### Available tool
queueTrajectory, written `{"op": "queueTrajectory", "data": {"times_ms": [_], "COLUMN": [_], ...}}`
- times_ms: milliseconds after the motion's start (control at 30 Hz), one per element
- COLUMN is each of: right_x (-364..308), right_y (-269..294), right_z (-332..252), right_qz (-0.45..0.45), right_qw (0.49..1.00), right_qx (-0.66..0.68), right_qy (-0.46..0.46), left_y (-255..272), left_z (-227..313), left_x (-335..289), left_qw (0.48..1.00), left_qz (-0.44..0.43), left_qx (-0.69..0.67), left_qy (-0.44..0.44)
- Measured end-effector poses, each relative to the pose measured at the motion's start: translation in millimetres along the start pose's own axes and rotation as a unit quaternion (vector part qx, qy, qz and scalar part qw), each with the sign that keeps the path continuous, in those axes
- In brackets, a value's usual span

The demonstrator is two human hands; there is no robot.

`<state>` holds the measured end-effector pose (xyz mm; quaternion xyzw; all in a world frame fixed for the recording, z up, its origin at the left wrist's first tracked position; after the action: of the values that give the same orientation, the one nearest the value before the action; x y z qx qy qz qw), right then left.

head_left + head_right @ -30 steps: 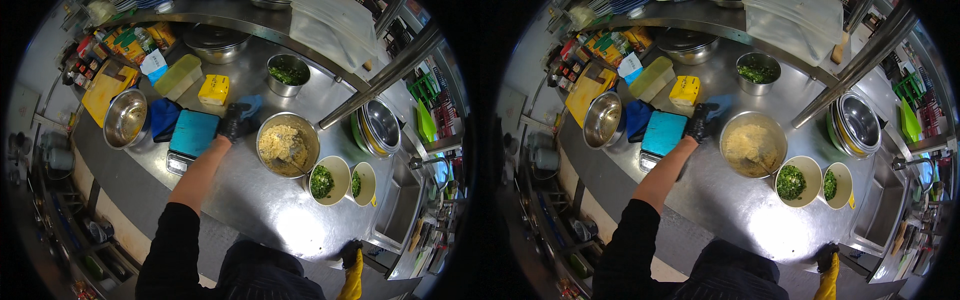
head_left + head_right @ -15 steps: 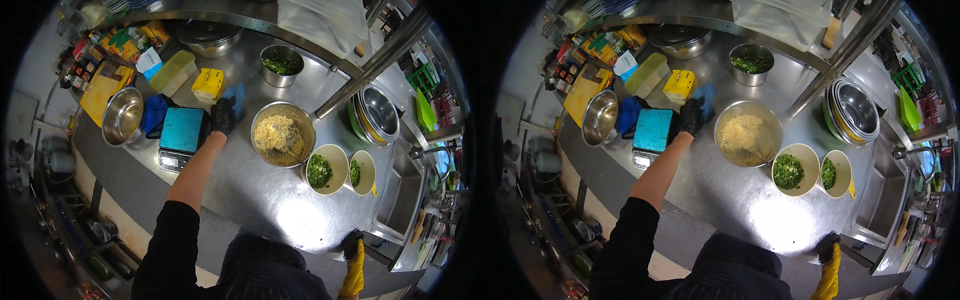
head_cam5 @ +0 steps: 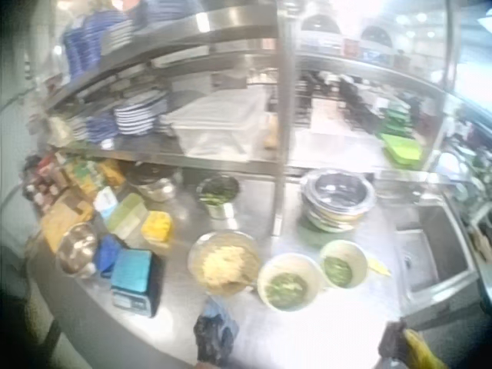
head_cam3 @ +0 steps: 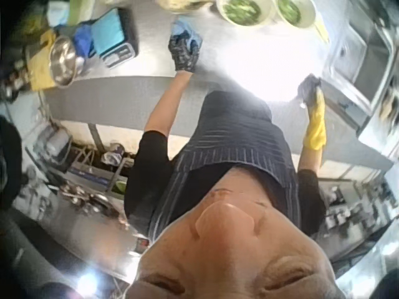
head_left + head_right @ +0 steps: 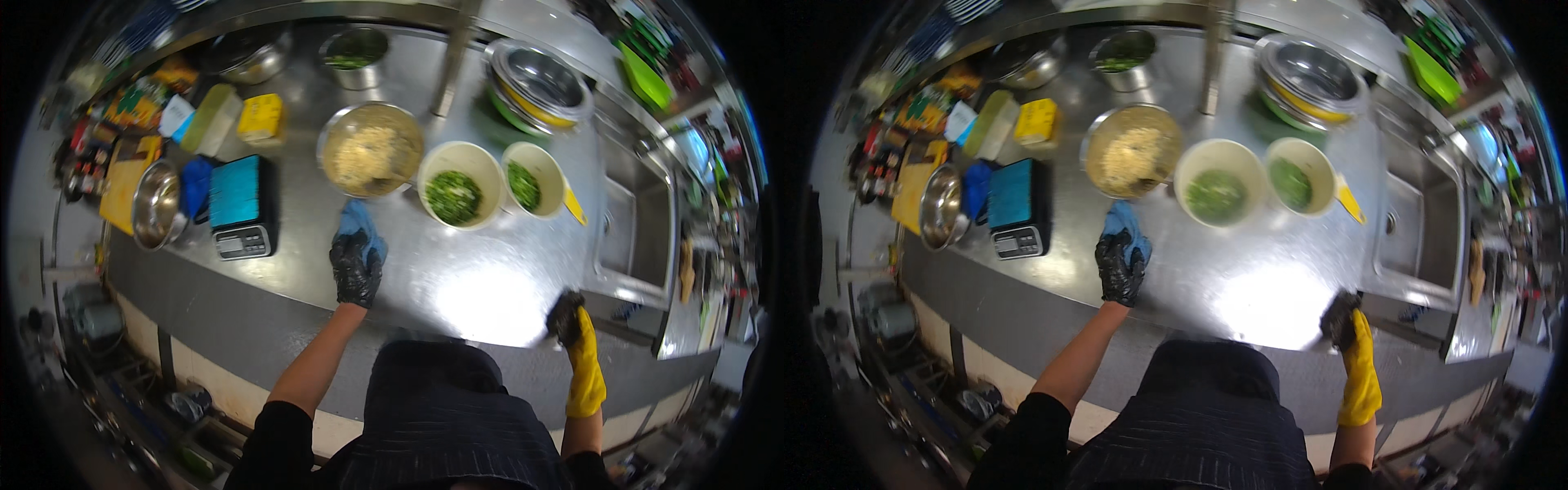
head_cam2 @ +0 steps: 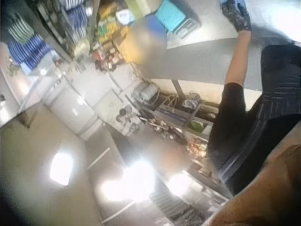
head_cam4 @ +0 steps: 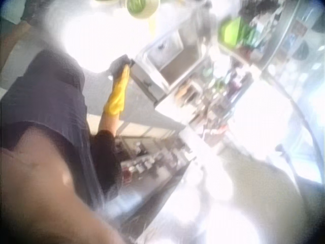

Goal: The person scrubs a stainless steel sink using a steel wool pad and a blue cloth while wearing yellow and black gloves. They rinse the sink and tools under running water, wipe the surrounding countertop, and return to scrubbing the sink basin and drain area.

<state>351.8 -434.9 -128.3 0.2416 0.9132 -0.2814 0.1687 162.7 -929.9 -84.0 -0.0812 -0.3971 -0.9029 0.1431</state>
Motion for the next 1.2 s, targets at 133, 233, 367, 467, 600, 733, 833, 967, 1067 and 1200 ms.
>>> {"op": "queueTrajectory", "data": {"times_ms": [133,233,367,467,600,733,833,967,1067,1200], "right_x": [-24,-53,-93,-118,-127,-131,-123,-106,-106,-123], "right_y": [34,85,164,210,246,281,310,321,319,339], "right_z": [-15,-29,-58,-75,-87,-92,-88,-79,-68,-51], "right_qz": [0.081,0.127,0.197,0.213,0.127,0.112,0.097,0.101,0.124,0.164], "right_qw": [0.997,0.992,0.98,0.976,0.99,0.992,0.993,0.99,0.985,0.984], "right_qx": [-0.016,-0.006,-0.01,0.005,0.018,0.034,0.053,0.097,0.119,0.072], "right_qy": [-0.001,-0.006,0.029,0.04,0.052,0.042,0.027,0.02,0.003,-0.011], "left_y": [-45,-78,-144,-244,-320,-336,-241,-94,-82,-158], "left_z": [48,109,182,252,375,380,314,191,126,189], "left_x": [-42,-61,-106,-131,-170,-208,-195,-175,-187,-239], "left_qw": [1.0,1.0,0.992,0.822,0.893,0.749,0.895,0.932,0.993,0.973], "left_qz": [0.009,0.031,0.062,-0.198,-0.197,-0.345,-0.177,0.006,0.043,-0.027], "left_qx": [-0.013,0.002,0.114,-0.434,-0.405,-0.564,-0.408,-0.362,-0.108,-0.212], "left_qy": [0.027,0.0,-0.001,0.311,-0.005,0.048,-0.037,0.017,-0.012,0.085]}}
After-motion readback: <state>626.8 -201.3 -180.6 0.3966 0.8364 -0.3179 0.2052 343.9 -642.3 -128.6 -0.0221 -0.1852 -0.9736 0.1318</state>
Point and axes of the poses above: each hand's wrist, its own x-axis towards the middle knuckle, its own y-axis out of the back of the hand, z = x × y, the point moved 10 cm from there along x, towards the middle knuckle, and after that the axes turned 9 degrees about y, right-handed, at the moved point
